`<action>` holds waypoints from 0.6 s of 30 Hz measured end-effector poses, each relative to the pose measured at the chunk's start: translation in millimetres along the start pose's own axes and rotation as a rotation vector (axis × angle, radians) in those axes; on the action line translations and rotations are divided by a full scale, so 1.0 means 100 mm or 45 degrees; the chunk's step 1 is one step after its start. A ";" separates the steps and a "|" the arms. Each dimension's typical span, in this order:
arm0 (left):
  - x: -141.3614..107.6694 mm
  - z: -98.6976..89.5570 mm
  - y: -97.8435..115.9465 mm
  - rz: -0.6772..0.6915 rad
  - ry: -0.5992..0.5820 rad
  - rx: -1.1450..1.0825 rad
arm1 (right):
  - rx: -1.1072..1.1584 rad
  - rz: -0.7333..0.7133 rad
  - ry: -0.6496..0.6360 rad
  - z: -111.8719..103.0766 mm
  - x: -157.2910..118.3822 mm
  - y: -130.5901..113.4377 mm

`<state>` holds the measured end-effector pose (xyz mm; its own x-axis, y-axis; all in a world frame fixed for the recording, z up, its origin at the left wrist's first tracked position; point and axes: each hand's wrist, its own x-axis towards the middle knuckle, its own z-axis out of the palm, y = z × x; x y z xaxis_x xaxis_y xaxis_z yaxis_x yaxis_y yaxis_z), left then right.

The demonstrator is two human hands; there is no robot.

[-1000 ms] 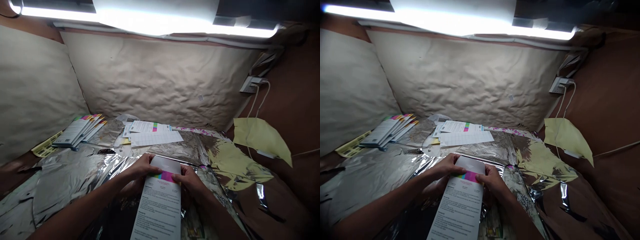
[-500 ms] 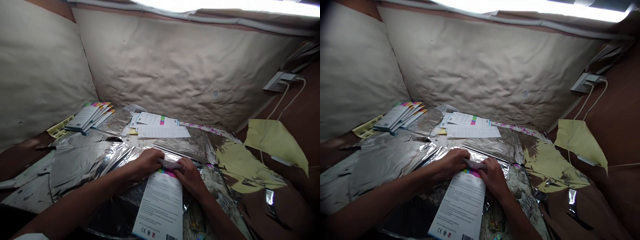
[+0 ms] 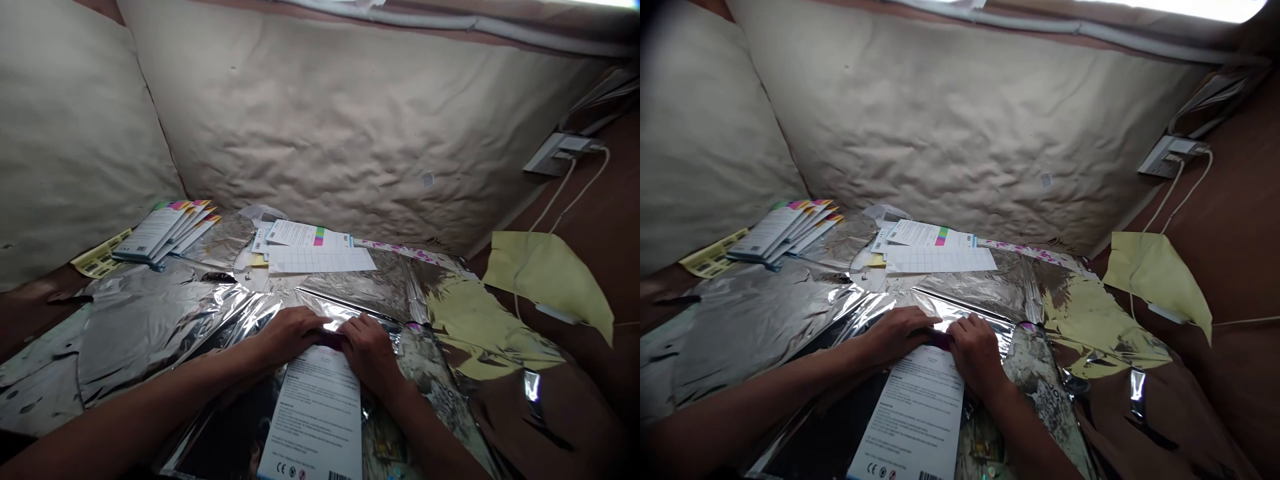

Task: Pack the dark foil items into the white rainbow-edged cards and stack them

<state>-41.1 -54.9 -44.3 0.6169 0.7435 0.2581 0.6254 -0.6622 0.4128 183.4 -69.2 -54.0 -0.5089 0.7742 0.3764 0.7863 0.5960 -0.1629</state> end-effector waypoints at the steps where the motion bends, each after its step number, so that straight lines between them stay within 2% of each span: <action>1: 0.01 0.01 -0.01 -0.021 0.012 -0.014 | -0.016 0.022 0.001 0.01 0.02 -0.01; 4: 0.04 0.00 -0.03 -0.022 -0.016 -0.034 | -0.062 0.026 -0.021 0.03 0.06 -0.04; 10: 0.00 -0.07 -0.08 0.180 -0.109 0.034 | -0.108 -0.072 -0.054 0.04 0.08 -0.06; 12: -0.02 -0.09 -0.09 0.252 -0.126 0.080 | -0.055 -0.117 -0.068 -0.01 0.06 -0.05; 14: -0.03 -0.09 -0.10 0.291 -0.125 0.132 | 0.013 -0.144 -0.014 -0.09 0.00 -0.06; 16: -0.03 -0.09 -0.10 0.290 -0.112 0.165 | 0.111 -0.144 0.069 -0.17 -0.07 -0.10; 18: -0.03 -0.09 -0.09 0.284 -0.100 0.182 | 0.206 -0.099 0.077 -0.23 -0.13 -0.17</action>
<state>-52.8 -50.7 -41.0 0.7788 0.5719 0.2579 0.5275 -0.8194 0.2243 184.5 -94.3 -35.5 -0.5398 0.7133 0.4471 0.6766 0.6836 -0.2737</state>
